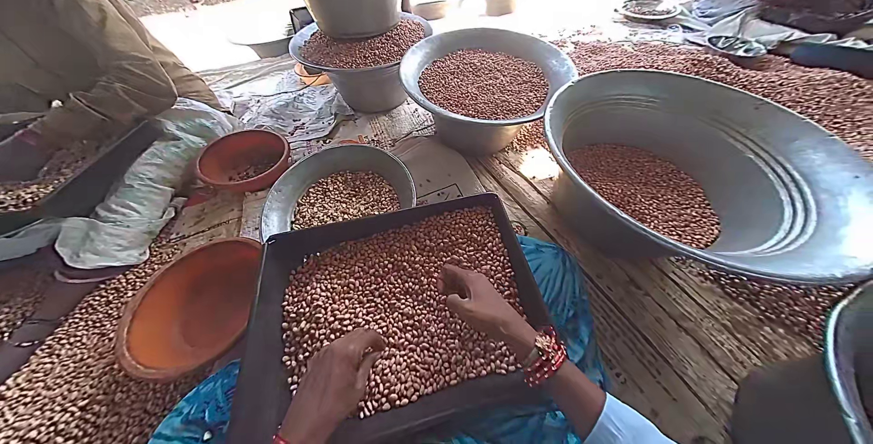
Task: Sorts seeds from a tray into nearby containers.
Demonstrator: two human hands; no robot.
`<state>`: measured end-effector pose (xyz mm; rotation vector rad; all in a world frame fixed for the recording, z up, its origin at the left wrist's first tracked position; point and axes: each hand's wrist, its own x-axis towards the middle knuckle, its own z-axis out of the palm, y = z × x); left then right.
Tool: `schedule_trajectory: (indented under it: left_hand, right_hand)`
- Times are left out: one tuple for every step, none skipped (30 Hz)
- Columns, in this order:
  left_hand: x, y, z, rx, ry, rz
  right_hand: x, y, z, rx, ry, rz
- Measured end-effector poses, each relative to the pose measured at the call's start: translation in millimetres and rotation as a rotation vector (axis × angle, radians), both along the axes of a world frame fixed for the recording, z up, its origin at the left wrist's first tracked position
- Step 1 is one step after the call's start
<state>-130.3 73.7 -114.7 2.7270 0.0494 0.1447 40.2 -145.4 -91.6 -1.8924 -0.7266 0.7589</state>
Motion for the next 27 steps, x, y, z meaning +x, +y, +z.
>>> schedule_trajectory:
  left_hand:
    - [0,6,1,-0.073,-0.018,0.015]
    - [0,13,3,-0.194,-0.052,0.059]
    - [-2,22,8,-0.361,-0.056,0.124]
    - [-6,31,14,-0.533,-0.052,0.173]
    - [-9,41,17,-0.666,-0.071,0.202]
    - [-11,48,16,-0.709,-0.095,0.221]
    - [-12,51,17,-0.672,-0.091,0.228]
    - [-13,48,18,-0.581,-0.07,0.23]
    - [-13,41,18,-0.46,-0.052,0.228]
    - [-12,31,18,-0.34,-0.044,0.214]
    - [-12,23,16,-0.23,-0.049,0.184]
    - [-11,15,12,-0.137,-0.07,0.155]
    - [-10,10,6,-0.064,-0.098,0.134]
    - [-9,5,0,-0.006,-0.105,0.122]
    - [-8,1,-4,0.037,-0.102,0.118]
    - [-6,-2,-6,0.067,-0.094,0.117]
    - [-5,-6,-7,0.098,-0.084,0.115]
    - [-3,-9,-8,0.122,-0.082,0.111]
    - [-3,-12,-7,0.143,-0.083,0.111]
    - [-2,-14,-8,0.158,-0.078,0.111]
    - [-2,-15,-8,0.169,-0.076,0.11]
    - [-2,-15,-9,0.174,-0.074,0.109]
    - [-2,-15,-9,0.163,-0.069,0.108]
    - [-2,-13,-7,0.129,-0.058,0.107]
    - [-2,-8,-4,0.062,-0.032,0.113]
    - [-2,0,0,-0.043,-0.008,0.132]
    - [-4,10,4,-0.18,-0.022,0.167]
  right_hand:
    - [-7,4,2,-0.077,-0.094,0.071]
    - [-14,7,2,-0.132,-0.188,0.137]
    - [-21,10,0,-0.162,-0.264,0.186]
    - [-29,13,-3,-0.191,-0.317,0.229]
    - [-35,15,-3,-0.224,-0.349,0.262]
    - [-39,18,-3,-0.247,-0.368,0.282]
    - [-43,20,-4,-0.265,-0.386,0.291]
    - [-44,22,-4,-0.275,-0.403,0.291]
    - [-44,23,-4,-0.285,-0.414,0.288]
    - [-43,24,-2,-0.292,-0.419,0.283]
    - [-41,24,1,-0.298,-0.428,0.274]
    - [-38,22,4,-0.31,-0.431,0.263]
    - [-36,20,7,-0.322,-0.44,0.243]
    - [-33,17,9,-0.339,-0.449,0.224]
    - [-29,13,13,-0.358,-0.46,0.204]
    - [-26,9,16,-0.382,-0.473,0.181]
    - [-24,4,20,-0.412,-0.481,0.161]
    - [-22,-1,23,-0.444,-0.487,0.149]
    - [-20,-5,27,-0.474,-0.482,0.146]
    - [-20,-9,28,-0.495,-0.482,0.146]
    - [-21,-13,28,-0.511,-0.483,0.151]
    - [-22,-15,28,-0.518,-0.48,0.162]
    - [-25,-18,27,-0.515,-0.477,0.176]
    - [-28,-19,24,-0.508,-0.479,0.193]
    - [-30,-20,21,-0.502,-0.478,0.214]
    - [-33,-20,19,-0.497,-0.469,0.232]
    - [-36,-20,16,-0.486,-0.469,0.236]
